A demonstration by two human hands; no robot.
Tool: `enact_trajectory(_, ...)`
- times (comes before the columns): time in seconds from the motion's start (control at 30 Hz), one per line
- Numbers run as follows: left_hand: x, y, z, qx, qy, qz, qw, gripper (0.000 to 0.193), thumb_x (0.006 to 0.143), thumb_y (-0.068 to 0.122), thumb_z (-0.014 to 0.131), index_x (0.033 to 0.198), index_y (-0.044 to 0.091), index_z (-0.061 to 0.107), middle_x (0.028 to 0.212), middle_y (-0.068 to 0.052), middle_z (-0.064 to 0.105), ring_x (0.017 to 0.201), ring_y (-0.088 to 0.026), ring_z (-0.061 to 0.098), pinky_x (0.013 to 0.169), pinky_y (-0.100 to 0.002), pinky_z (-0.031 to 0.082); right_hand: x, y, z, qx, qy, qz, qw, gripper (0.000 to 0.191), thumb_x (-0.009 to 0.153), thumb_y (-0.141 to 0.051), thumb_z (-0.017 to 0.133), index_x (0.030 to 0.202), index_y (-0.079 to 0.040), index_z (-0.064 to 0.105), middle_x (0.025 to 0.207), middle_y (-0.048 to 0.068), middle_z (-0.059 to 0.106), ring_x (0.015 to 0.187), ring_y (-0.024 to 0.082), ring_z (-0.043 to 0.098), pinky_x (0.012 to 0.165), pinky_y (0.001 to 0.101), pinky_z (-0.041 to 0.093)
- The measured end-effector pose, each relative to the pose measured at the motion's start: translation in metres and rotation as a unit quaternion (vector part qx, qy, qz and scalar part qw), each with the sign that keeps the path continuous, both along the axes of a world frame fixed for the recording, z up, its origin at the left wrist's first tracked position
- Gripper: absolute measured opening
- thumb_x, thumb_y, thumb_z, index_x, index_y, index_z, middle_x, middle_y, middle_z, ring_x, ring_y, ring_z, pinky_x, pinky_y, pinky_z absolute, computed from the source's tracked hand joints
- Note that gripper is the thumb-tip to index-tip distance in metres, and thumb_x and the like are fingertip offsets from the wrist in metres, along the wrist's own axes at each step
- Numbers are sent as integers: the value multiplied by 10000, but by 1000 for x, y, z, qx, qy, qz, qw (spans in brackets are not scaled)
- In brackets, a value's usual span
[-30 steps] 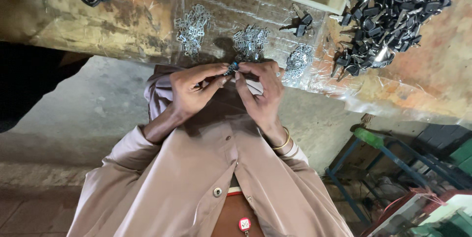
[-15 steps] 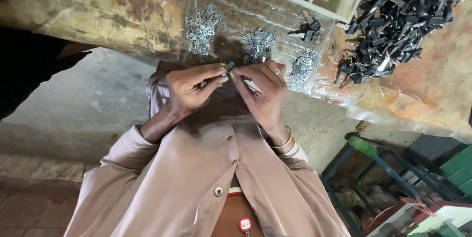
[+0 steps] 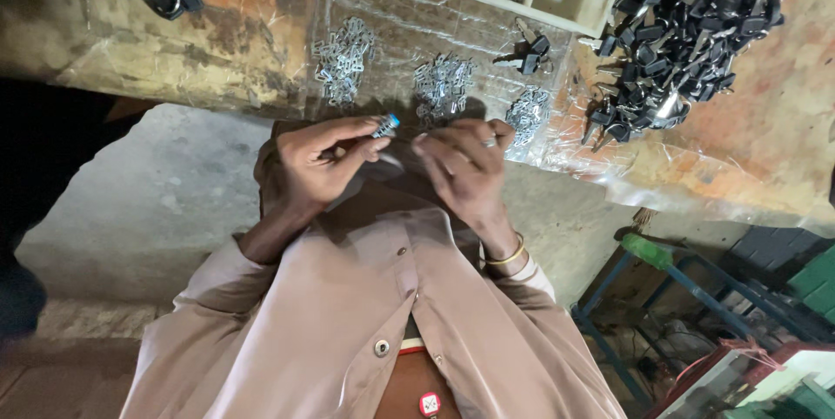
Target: The person assembles padlock cylinders at a workbench. They pick small metal pin tumblers and springs from a compartment tray, insert them one at a time into the lock body held in their hands, and press them into place, repeating the process across the cylinder chambers.
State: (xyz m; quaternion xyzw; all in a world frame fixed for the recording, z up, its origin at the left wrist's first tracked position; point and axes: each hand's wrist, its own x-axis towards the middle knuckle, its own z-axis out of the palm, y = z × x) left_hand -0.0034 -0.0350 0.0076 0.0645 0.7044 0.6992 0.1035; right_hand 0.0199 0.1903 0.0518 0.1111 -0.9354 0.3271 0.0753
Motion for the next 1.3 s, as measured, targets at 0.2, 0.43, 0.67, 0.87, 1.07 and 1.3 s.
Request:
enact_trajectory(0.2,4,22,-9,-13,19,-7,1000,239,882,-36,841,1102,-22,752,1113,-138,783,804,-109,750,611,-204,544,7,5,-3,-188,-42,-108,975,145,922,-7,799,1047,-57,745,1057,52,755,1000,201,665,974,289,453)
enact_trajectory(0.43,1,21,-3,-52,75,-24,995,252,891,-28,831,1129,-10,750,1154,-130,771,880,-132,770,672,-234,596,1,-12,5,-173,-57,-107,978,247,842,-17,829,1062,-45,720,1010,39,762,908,166,654,961,321,377)
enact_trajectory(0.67,-4,18,1,-119,201,-51,971,238,893,-32,823,1117,7,752,1138,-129,768,981,-225,790,781,-291,650,6,-15,2,-60,-7,-75,995,235,850,-79,875,1041,-99,741,965,8,752,889,163,629,987,358,352)
enact_trajectory(0.87,1,13,-1,-99,156,-39,982,249,880,-23,839,1113,-1,755,1106,-134,770,920,-198,787,729,-275,628,7,1,9,-12,-11,-45,999,295,813,-106,847,1102,-136,802,1100,46,637,1020,255,582,1049,404,356)
enact_trajectory(1.07,2,11,-7,-11,54,-29,998,237,915,-80,788,1142,-47,728,1172,-168,758,881,-165,781,691,-236,618,12,2,-3,65,86,-36,994,214,820,-144,895,982,-164,757,1121,-4,692,1093,247,568,1040,450,309)
enact_trajectory(1.3,3,16,-7,-4,24,-14,1000,243,903,-56,823,1130,-43,735,1138,-154,771,831,-132,763,637,-212,572,19,-2,-8,-96,-11,-84,992,231,877,-31,866,1073,-77,752,1086,20,741,1038,212,646,1007,359,407)
